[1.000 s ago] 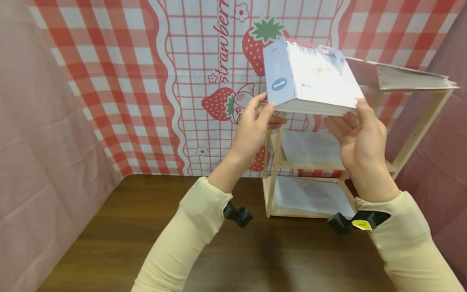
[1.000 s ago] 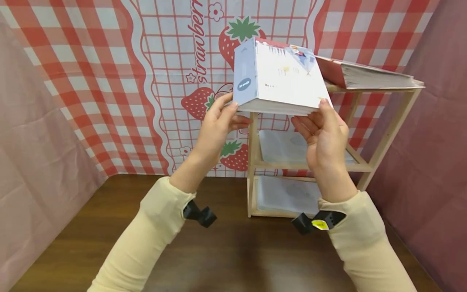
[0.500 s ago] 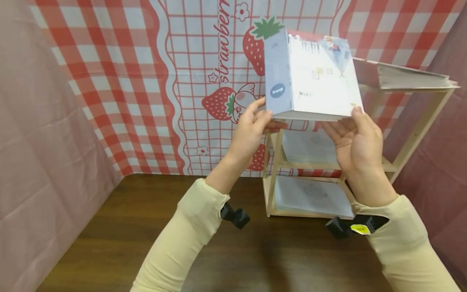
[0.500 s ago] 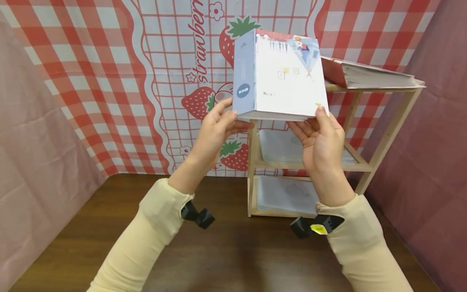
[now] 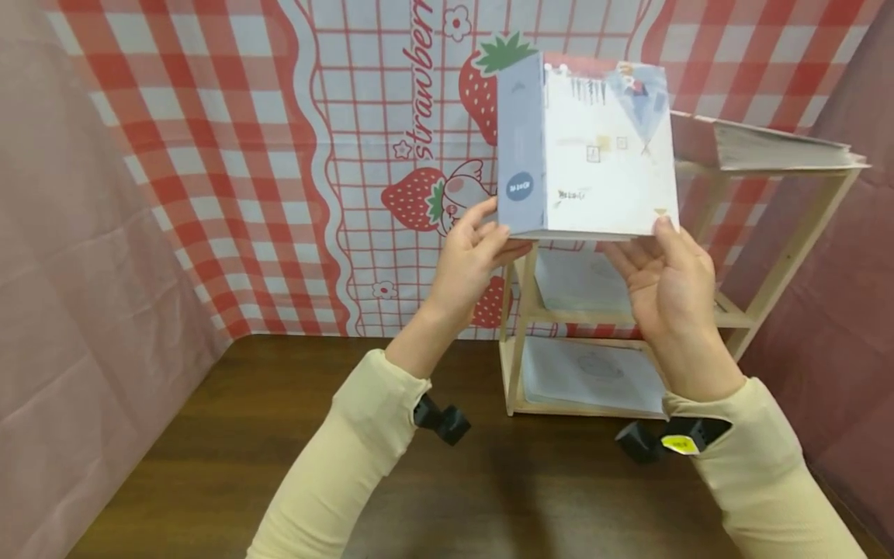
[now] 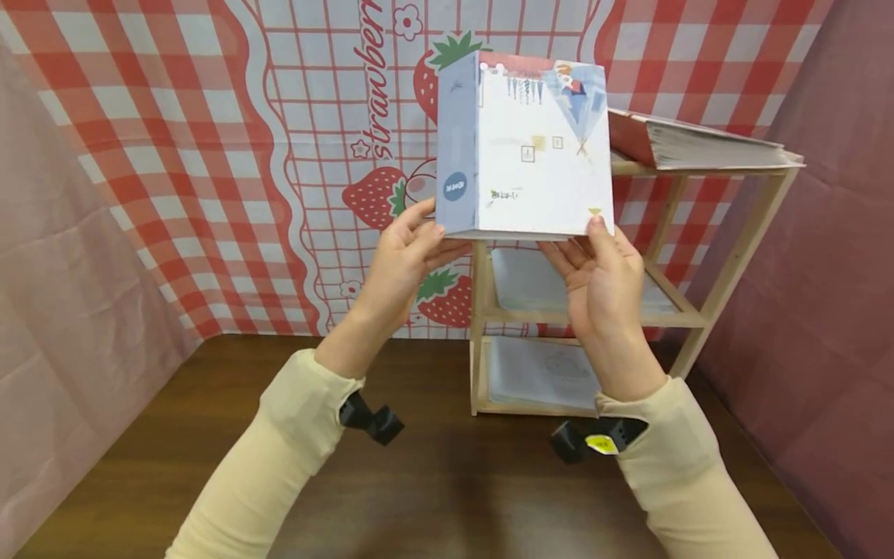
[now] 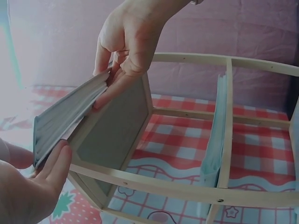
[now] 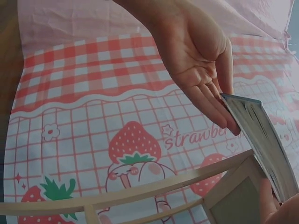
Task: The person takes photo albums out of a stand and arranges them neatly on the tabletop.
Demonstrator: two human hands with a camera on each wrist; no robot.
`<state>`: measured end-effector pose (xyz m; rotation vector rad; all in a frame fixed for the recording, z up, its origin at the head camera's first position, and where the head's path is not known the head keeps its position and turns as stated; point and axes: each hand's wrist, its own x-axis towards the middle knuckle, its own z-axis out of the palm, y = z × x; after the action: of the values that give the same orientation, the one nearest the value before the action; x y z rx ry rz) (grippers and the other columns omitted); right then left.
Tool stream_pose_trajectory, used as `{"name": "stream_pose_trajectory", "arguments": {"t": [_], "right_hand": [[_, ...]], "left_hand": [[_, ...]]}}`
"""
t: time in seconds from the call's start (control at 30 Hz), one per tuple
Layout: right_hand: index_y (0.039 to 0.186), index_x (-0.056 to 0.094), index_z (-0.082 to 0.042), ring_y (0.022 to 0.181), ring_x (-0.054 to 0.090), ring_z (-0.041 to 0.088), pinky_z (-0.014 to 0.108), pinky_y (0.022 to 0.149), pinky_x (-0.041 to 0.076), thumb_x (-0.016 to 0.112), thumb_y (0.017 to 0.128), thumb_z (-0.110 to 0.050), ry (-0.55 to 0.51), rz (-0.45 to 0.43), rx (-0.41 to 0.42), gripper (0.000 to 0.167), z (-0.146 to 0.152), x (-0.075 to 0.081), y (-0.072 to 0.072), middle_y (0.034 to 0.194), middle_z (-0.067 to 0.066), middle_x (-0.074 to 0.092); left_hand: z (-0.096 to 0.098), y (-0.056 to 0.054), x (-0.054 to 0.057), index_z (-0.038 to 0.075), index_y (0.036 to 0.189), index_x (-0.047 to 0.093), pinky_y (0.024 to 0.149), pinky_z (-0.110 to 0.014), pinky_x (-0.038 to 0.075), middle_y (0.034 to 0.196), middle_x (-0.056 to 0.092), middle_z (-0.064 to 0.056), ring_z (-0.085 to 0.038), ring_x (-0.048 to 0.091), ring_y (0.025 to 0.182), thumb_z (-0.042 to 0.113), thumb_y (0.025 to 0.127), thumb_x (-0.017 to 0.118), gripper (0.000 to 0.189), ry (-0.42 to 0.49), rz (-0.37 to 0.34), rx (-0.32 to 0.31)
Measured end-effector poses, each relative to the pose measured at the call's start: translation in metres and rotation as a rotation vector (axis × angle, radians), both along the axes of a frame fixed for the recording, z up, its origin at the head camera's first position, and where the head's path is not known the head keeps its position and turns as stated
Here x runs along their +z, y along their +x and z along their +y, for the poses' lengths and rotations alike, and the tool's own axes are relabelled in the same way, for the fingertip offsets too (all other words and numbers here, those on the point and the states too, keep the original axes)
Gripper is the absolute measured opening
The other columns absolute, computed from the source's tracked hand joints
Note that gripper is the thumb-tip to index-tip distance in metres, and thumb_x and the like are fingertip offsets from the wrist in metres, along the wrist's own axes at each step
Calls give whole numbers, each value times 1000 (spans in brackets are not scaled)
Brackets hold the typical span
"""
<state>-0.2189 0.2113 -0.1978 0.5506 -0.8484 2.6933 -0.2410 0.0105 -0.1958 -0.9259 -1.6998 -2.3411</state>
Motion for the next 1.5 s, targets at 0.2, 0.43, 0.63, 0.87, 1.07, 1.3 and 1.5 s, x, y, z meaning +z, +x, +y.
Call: {"name": "stream_pose_trajectory", "arguments": {"t": [0.2, 0.43, 0.63, 0.87, 1.07, 1.3, 1.5], "right_hand": [[114, 50, 6, 93, 64, 30, 42, 77, 52, 46, 93, -7, 42, -1, 7, 24, -2, -4, -1, 101, 20, 65], [116, 50, 6, 94, 63, 29, 42, 79, 51, 45, 92, -3, 63, 33, 9, 25, -6, -10, -3, 106, 19, 63], [115, 51, 6, 95, 63, 28, 41, 79, 51, 47, 91, -2, 68, 41, -7, 25, -10, -11, -3, 107, 18, 62], [111, 53, 6, 92, 64, 26, 39, 79, 51, 50, 90, -1, 84, 33, -34, 22, -14, -14, -4, 108, 16, 62], [110, 54, 6, 94, 64, 24, 38, 80, 51, 53, 88, -1, 111, 35, -65, 23, -17, -17, -3, 111, 15, 60], [107, 55, 5, 95, 63, 23, 37, 81, 50, 54, 87, -2, 145, 48, -90, 21, -21, -20, -2, 112, 14, 59], [111, 55, 5, 96, 63, 23, 37, 82, 50, 52, 88, -1, 146, 57, -52, 23, -25, -24, -2, 109, 14, 61]], "left_hand": [[-1, -3, -4, 6, 140, 29, 84, -29, 50, 118, 54, -21, -33, 58, 102, -5, 92, 39, 50, 45, -18, 52], [-3, -4, -8, 12, 140, 33, 79, -32, 52, 113, 57, -19, -33, 61, 94, -5, 90, 42, 53, 12, -31, 111], [-4, -2, -8, 11, 142, 28, 80, -31, 52, 117, 54, -17, -32, 60, 96, -3, 89, 48, 58, -32, -39, 127], [-5, 1, -10, 13, 143, 23, 87, -37, 48, 128, 48, -14, -26, 56, 102, 2, 88, 54, 64, -54, -53, 122], [-5, 4, -12, 15, 144, 18, 90, -33, 46, 135, 42, -12, -24, 52, 111, 9, 87, 58, 70, -90, -74, 140], [-6, 2, -17, 17, 145, 16, 88, -29, 47, 130, 44, -8, -22, 52, 107, 11, 85, 62, 75, -114, -76, 179], [-12, 1, -25, 19, 144, 20, 86, -30, 48, 127, 48, -6, -22, 53, 105, 10, 85, 62, 73, -104, -50, 186]]}}
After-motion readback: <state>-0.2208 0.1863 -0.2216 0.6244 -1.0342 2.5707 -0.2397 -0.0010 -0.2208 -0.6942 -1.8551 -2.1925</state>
